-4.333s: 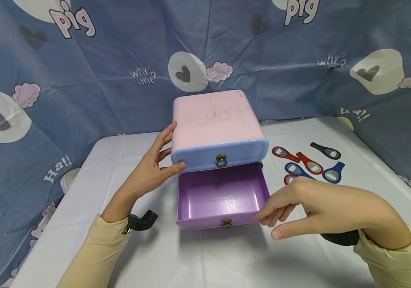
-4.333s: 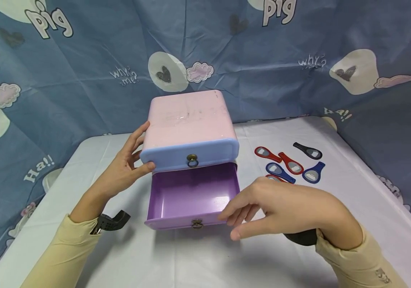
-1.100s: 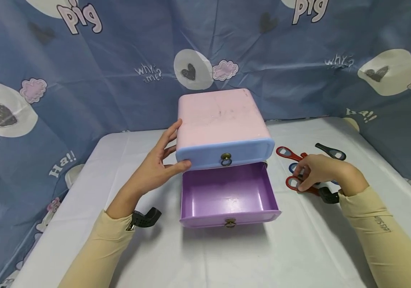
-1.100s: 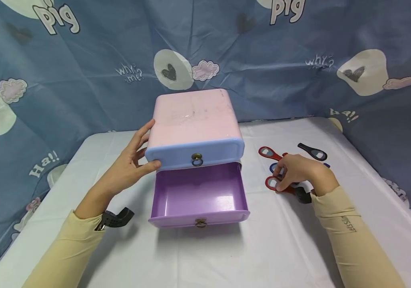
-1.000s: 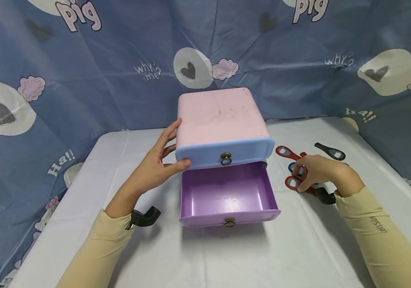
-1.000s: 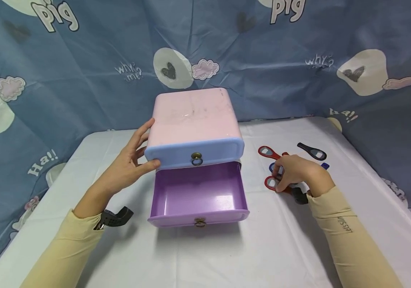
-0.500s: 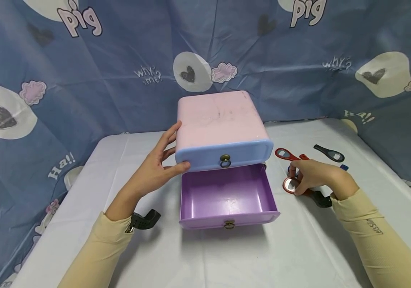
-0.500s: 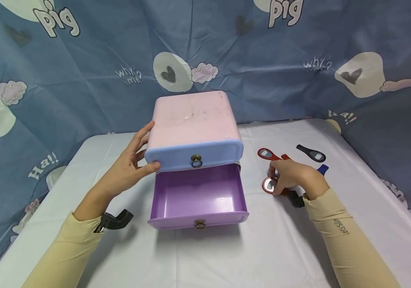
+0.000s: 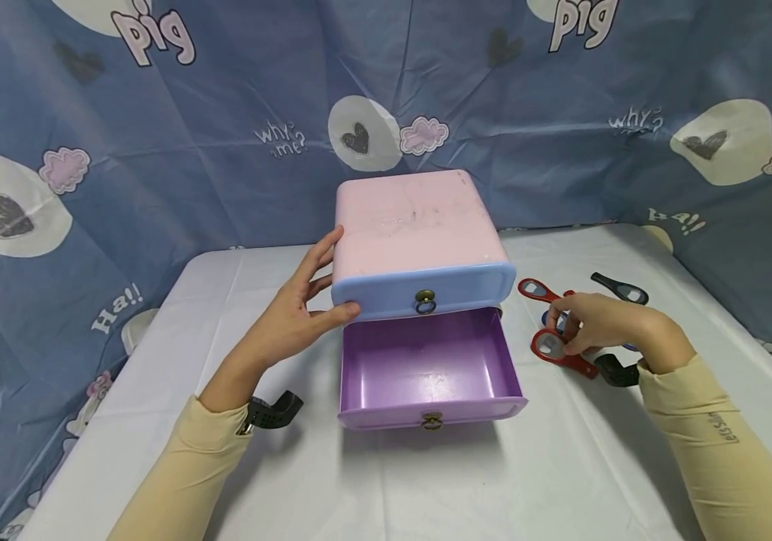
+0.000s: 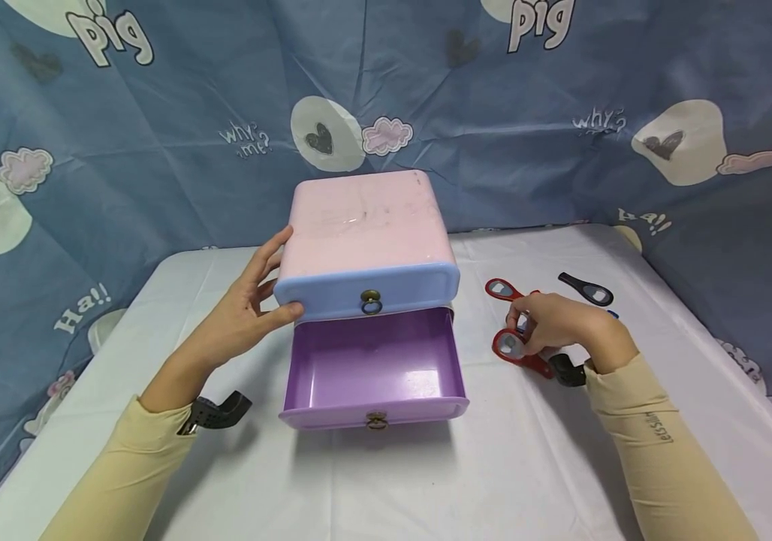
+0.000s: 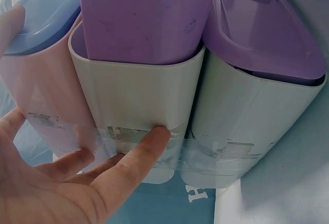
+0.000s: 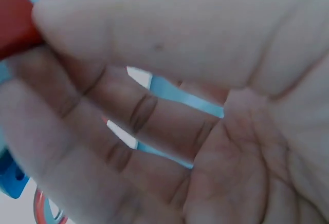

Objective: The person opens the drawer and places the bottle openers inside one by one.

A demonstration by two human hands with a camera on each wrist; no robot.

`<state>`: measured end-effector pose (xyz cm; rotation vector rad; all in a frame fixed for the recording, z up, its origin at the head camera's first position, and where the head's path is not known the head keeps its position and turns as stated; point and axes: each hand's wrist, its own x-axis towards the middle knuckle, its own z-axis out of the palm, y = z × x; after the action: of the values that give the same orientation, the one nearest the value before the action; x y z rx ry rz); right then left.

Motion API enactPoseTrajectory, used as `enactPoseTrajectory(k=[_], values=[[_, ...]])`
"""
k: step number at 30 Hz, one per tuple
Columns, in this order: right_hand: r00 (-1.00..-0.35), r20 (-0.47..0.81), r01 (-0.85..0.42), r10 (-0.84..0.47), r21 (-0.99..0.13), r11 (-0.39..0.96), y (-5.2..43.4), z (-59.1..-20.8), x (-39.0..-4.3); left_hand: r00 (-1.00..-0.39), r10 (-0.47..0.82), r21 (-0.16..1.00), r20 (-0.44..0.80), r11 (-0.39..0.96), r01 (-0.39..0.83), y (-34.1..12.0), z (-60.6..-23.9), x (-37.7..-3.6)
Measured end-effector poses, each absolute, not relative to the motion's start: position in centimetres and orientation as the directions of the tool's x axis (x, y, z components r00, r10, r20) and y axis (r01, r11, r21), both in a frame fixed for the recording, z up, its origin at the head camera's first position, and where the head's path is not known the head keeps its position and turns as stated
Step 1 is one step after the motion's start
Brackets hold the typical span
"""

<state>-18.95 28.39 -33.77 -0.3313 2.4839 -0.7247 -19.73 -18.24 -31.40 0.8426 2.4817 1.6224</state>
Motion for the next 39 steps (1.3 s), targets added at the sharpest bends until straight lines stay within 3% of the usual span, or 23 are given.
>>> enactPoseTrajectory(k=[6,14,29,34,39], values=[[-0.834,-0.394,-0.082,-0.387,-0.605,0.792,29.0,-33.2,-18.8,-0.848,0.472,0.861,0.241,0.298,0.411,-18.1,-31.4,-19.8],[-0.879,-0.261,-0.117,-0.399,-0.693,0.711,29.7,-31.7,-18.3,-0.851,0.472,0.874,0.231,0.283,0.394,-18.1,-31.3,-19.9],[-0.931,0.021,-0.267,-0.365,-0.722,0.639,31.0,-29.3,-17.3,-0.851,0.475,0.877,0.225,0.283,0.389,-18.4,-31.5,-19.8],[-0.938,0.172,-0.333,-0.302,-0.695,0.638,30.6,-28.4,-16.7,-0.849,0.479,0.878,0.226,0.278,0.390,-18.4,-31.5,-19.8],[-0.942,0.244,-0.334,-0.229,-0.712,0.617,29.6,-27.6,-15.9,-0.847,0.483,0.885,0.222,0.264,0.383,-18.4,-31.3,-19.7]])
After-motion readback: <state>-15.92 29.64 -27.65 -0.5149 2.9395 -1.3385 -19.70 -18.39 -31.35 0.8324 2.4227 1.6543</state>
